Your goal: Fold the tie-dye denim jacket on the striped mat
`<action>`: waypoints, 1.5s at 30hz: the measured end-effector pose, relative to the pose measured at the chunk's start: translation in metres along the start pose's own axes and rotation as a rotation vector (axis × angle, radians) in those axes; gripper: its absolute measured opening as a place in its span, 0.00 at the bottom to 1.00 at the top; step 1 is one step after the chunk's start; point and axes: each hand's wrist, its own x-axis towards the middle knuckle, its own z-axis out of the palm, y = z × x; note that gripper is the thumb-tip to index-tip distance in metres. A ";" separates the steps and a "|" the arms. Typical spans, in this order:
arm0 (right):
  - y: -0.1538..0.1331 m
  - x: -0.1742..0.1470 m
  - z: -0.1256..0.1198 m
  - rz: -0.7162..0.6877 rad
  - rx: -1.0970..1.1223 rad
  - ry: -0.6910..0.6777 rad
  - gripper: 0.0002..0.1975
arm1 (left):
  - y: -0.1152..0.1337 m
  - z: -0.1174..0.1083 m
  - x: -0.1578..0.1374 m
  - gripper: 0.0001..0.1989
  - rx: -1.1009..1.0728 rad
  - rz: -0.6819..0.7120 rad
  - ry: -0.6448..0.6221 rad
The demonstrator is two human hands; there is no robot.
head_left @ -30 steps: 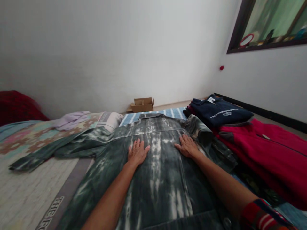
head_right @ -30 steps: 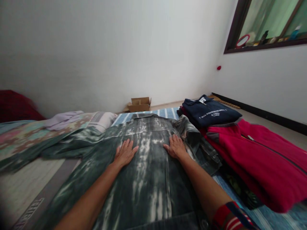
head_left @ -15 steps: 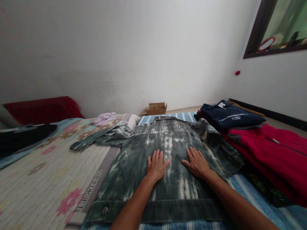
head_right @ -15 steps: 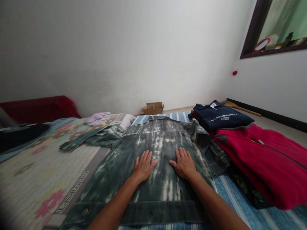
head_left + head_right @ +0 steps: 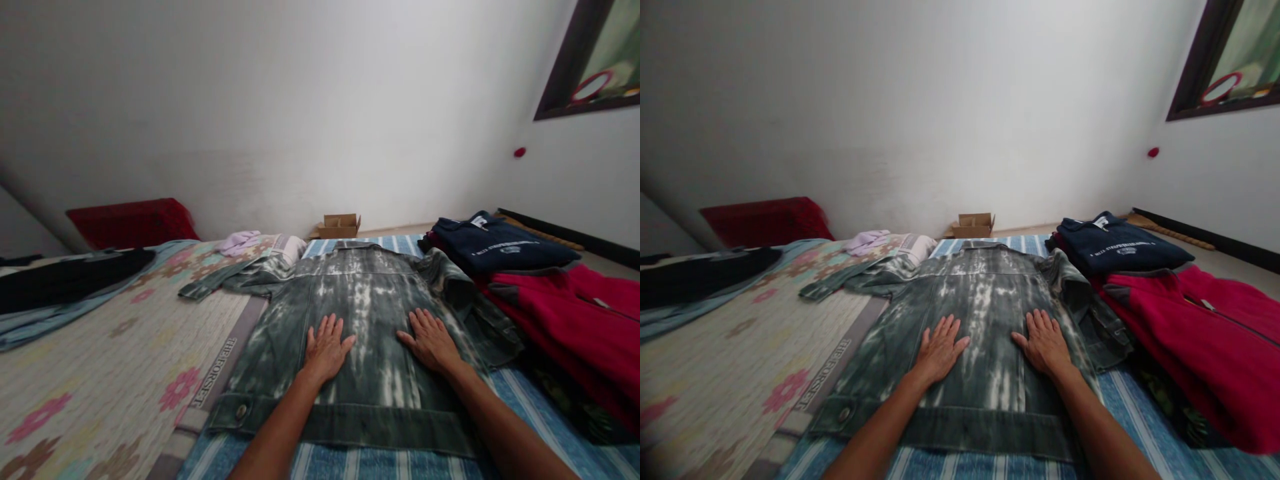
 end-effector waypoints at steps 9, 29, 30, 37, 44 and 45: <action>0.003 -0.001 0.002 -0.008 -0.039 0.020 0.37 | -0.031 0.005 -0.032 0.37 0.077 -0.199 0.079; 0.003 0.001 0.000 -0.011 0.012 0.064 0.36 | -0.046 -0.017 -0.052 0.35 0.155 -0.360 0.072; 0.003 0.001 -0.002 -0.011 0.017 0.064 0.37 | -0.047 -0.019 -0.052 0.35 0.159 -0.355 0.061; -0.001 0.001 -0.010 -0.004 0.051 0.070 0.36 | -0.058 -0.019 -0.048 0.38 0.150 -0.331 0.050; -0.001 0.002 -0.008 -0.004 0.072 0.074 0.36 | -0.086 -0.015 -0.040 0.37 -0.048 -0.386 0.195; -0.001 0.002 -0.008 -0.004 0.073 0.073 0.36 | -0.091 -0.015 -0.039 0.35 -0.083 -0.398 0.224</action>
